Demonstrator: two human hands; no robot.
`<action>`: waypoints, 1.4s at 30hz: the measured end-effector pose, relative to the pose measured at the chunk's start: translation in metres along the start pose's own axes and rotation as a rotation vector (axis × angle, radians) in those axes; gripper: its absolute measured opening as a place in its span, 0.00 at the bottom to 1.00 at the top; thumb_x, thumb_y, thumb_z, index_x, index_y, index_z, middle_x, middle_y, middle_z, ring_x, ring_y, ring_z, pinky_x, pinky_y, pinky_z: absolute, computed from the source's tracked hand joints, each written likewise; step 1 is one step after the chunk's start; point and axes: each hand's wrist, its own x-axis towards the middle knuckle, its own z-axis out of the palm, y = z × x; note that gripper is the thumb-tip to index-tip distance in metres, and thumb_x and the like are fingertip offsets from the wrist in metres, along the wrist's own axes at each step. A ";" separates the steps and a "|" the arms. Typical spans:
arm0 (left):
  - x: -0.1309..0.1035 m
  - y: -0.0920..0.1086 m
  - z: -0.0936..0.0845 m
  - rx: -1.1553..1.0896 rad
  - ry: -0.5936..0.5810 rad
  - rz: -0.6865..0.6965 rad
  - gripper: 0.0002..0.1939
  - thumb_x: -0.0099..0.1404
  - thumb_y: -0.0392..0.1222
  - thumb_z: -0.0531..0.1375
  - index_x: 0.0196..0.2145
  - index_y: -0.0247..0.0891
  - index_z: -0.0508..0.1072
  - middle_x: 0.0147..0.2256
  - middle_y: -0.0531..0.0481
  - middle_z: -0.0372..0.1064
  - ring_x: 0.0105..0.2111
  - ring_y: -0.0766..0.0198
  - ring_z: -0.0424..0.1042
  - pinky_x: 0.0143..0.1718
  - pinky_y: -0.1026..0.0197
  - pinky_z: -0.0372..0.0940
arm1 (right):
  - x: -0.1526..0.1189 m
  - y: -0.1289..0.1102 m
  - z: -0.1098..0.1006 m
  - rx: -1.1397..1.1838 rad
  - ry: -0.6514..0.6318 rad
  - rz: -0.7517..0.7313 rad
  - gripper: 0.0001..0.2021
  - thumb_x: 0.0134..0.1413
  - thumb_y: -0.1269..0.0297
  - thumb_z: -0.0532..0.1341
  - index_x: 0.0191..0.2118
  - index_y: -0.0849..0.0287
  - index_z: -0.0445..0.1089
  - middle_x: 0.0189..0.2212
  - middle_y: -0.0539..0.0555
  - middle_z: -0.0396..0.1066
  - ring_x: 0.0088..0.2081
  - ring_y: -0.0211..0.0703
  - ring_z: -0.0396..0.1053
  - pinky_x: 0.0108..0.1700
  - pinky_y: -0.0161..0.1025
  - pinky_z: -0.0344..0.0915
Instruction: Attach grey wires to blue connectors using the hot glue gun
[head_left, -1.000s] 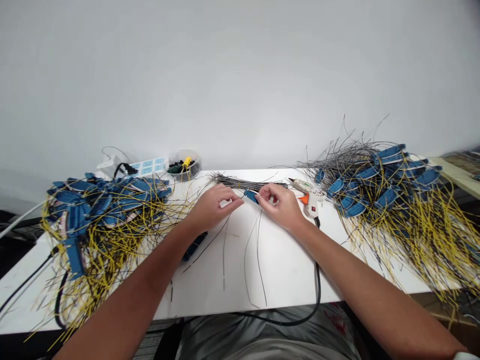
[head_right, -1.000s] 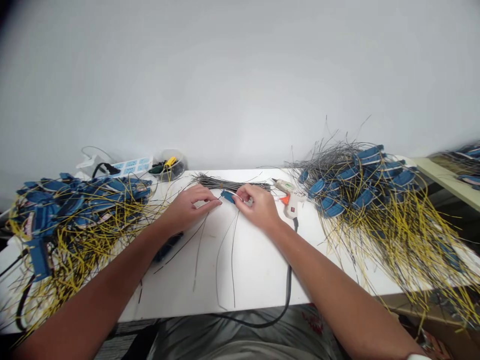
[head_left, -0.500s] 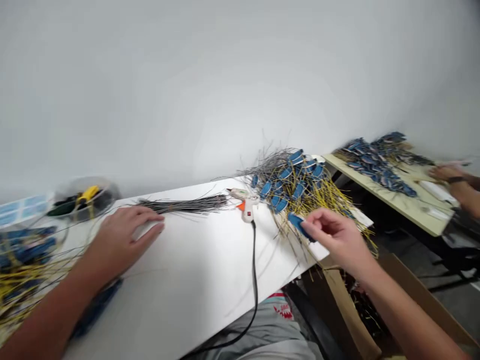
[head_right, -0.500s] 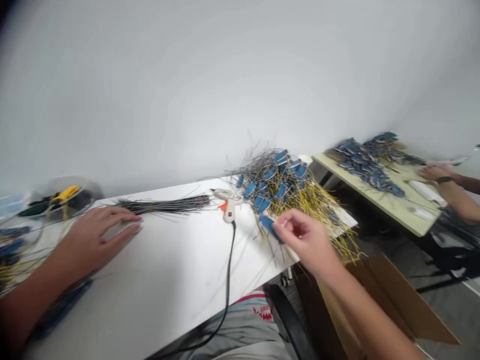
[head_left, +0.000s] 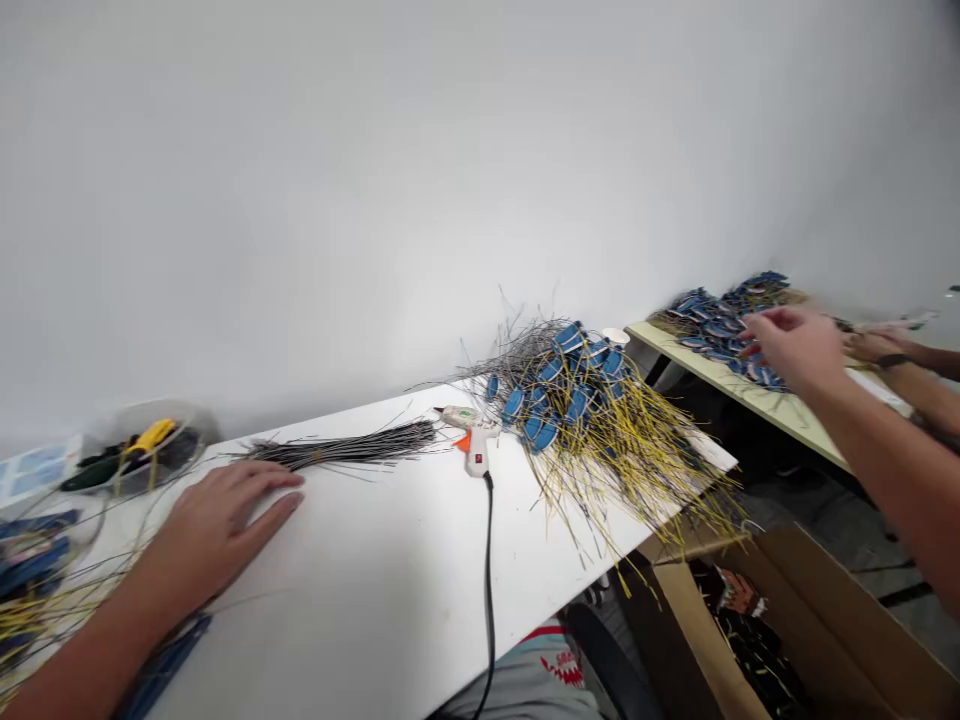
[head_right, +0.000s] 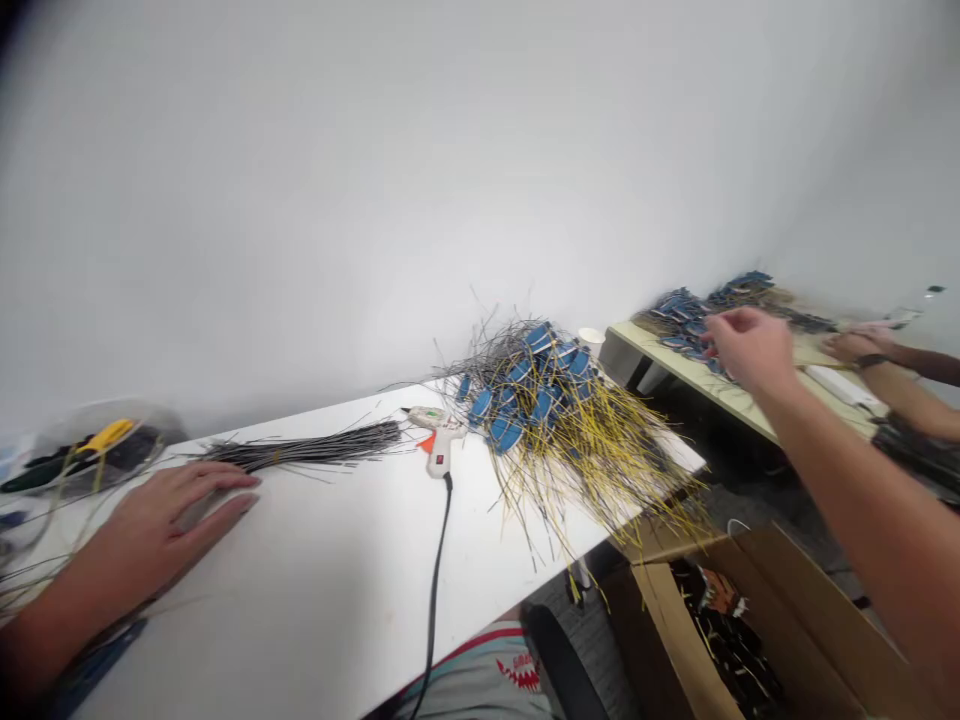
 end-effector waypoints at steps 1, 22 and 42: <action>-0.002 0.000 0.000 0.009 -0.022 0.008 0.13 0.68 0.58 0.57 0.42 0.57 0.79 0.47 0.54 0.79 0.51 0.48 0.73 0.55 0.45 0.65 | -0.016 -0.013 0.021 0.022 -0.035 0.041 0.15 0.63 0.50 0.62 0.32 0.57 0.71 0.25 0.62 0.74 0.20 0.44 0.68 0.27 0.45 0.63; -0.026 -0.003 0.000 0.177 0.045 -0.117 0.14 0.68 0.48 0.63 0.48 0.40 0.72 0.50 0.44 0.73 0.53 0.46 0.69 0.56 0.45 0.60 | -0.227 -0.343 0.363 0.174 -0.956 -0.787 0.14 0.61 0.57 0.69 0.48 0.59 0.79 0.47 0.60 0.75 0.51 0.54 0.69 0.52 0.45 0.63; -0.031 -0.017 -0.013 0.248 0.079 -0.356 0.29 0.71 0.53 0.58 0.64 0.34 0.67 0.55 0.36 0.73 0.56 0.40 0.69 0.55 0.43 0.62 | -0.191 -0.336 0.296 0.946 -0.969 -0.302 0.19 0.73 0.46 0.54 0.47 0.58 0.71 0.32 0.50 0.71 0.35 0.39 0.69 0.40 0.37 0.66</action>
